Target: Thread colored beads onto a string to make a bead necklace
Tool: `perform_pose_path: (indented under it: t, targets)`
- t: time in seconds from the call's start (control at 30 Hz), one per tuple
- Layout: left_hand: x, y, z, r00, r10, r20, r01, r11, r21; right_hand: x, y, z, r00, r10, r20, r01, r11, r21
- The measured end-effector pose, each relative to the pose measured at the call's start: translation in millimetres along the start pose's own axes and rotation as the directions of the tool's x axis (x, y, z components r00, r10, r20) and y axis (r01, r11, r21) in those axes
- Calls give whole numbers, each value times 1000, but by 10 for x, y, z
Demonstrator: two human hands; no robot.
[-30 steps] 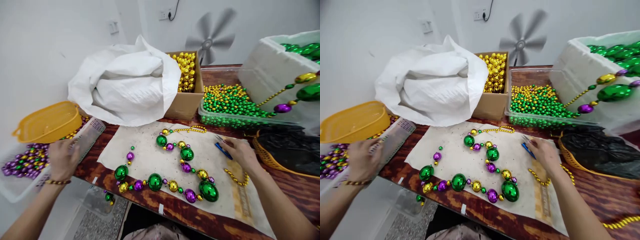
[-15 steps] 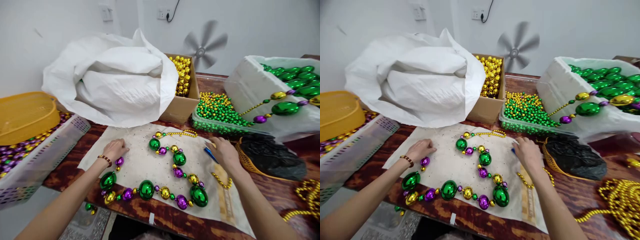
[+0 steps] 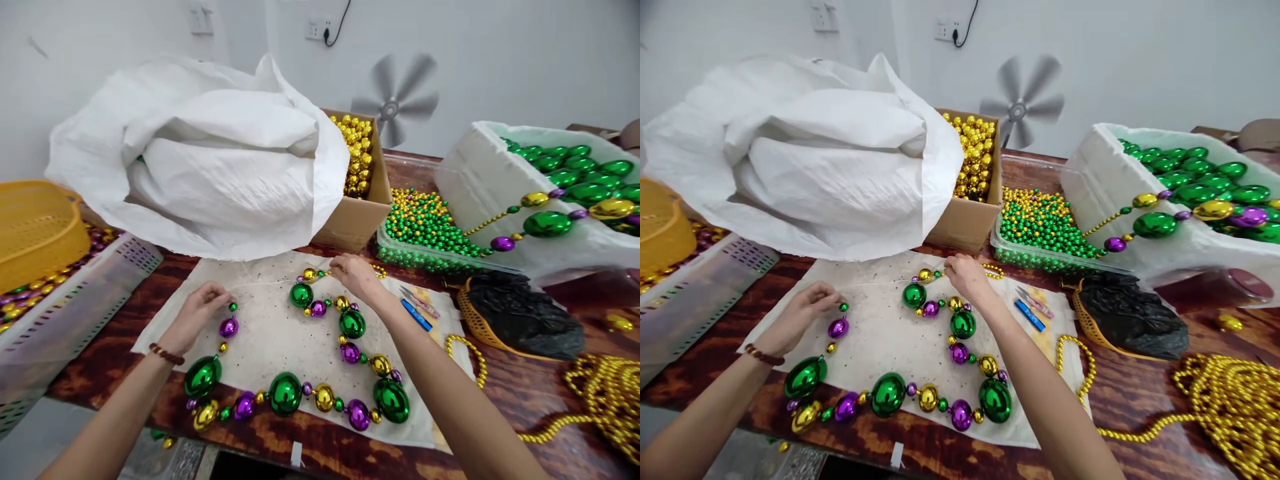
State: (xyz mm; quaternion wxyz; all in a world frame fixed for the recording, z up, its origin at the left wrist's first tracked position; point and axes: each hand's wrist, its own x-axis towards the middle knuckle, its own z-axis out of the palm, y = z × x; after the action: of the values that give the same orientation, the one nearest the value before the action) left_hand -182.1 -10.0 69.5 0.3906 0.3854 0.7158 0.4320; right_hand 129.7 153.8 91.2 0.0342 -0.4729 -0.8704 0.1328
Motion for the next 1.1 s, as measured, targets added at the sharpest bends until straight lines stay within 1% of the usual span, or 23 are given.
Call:
perform_pose_path:
  t: [0.03, 0.07, 0.13, 0.23, 0.33, 0.43, 0.6, 0.73, 0.8, 0.87, 0.93, 1.0, 1.03, 1.07, 1.1]
  targets:
    - [-33, 4, -37, 999, -24, -26, 20, 988, -156, 5, 59, -8, 1000, 19, -9, -19, 1000, 0]
    - [-63, 15, -78, 998, -51, -44, 36, 956, -291, 10, 116, -17, 999, 39, -16, -39, 999, 0]
    - [-107, 56, -167, 993, -96, -71, 48, 868, -495, 25, 214, -31, 997, 70, -23, -70, 998, 2]
    - [-137, 151, -295, 981, -148, -125, 26, 740, -672, 63, 302, -47, 996, 89, -24, -89, 996, 8]
    - [-146, 227, -373, 974, -177, -142, 6, 646, -763, 101, 325, -56, 997, 80, -19, -80, 997, 8]
    - [-144, 230, -379, 971, -205, -119, 32, 611, -791, 122, 287, -52, 1000, 23, 7, -23, 1000, 3]
    - [-117, 172, -317, 969, -225, -105, 62, 629, -775, 142, 105, 46, 992, -116, 58, 117, 993, -12]
    - [-108, 192, -291, 963, -246, -110, 77, 642, -763, 156, -10, 210, 992, -119, 32, 120, 992, -35]
    - [-111, 212, -286, 961, -252, -114, 81, 650, -755, 149, -14, 267, 995, -104, 8, 104, 994, -12]
    - [-114, 230, -281, 965, -239, -112, 79, 668, -740, 131, 8, 261, 995, -94, -25, 95, 994, 44]
    - [-114, 248, -274, 973, -203, -109, 63, 689, -722, 108, 39, 167, 995, -84, -62, 90, 991, 102]
    - [-113, 276, -265, 981, -158, -110, 33, 704, -709, 87, 58, -22, 990, -55, -130, 82, 974, 210]
    - [-115, 296, -259, 984, -135, -112, 16, 706, -708, 78, 58, -150, 983, -29, -181, 85, 947, 309]
    - [-119, 323, -253, 987, -113, -114, -1, 705, -709, 70, 51, -295, 973, 4, -232, 98, 899, 427]
    - [-126, 355, -247, 989, -89, -115, -19, 704, -710, 63, 36, -454, 960, 40, -278, 124, 827, 549]
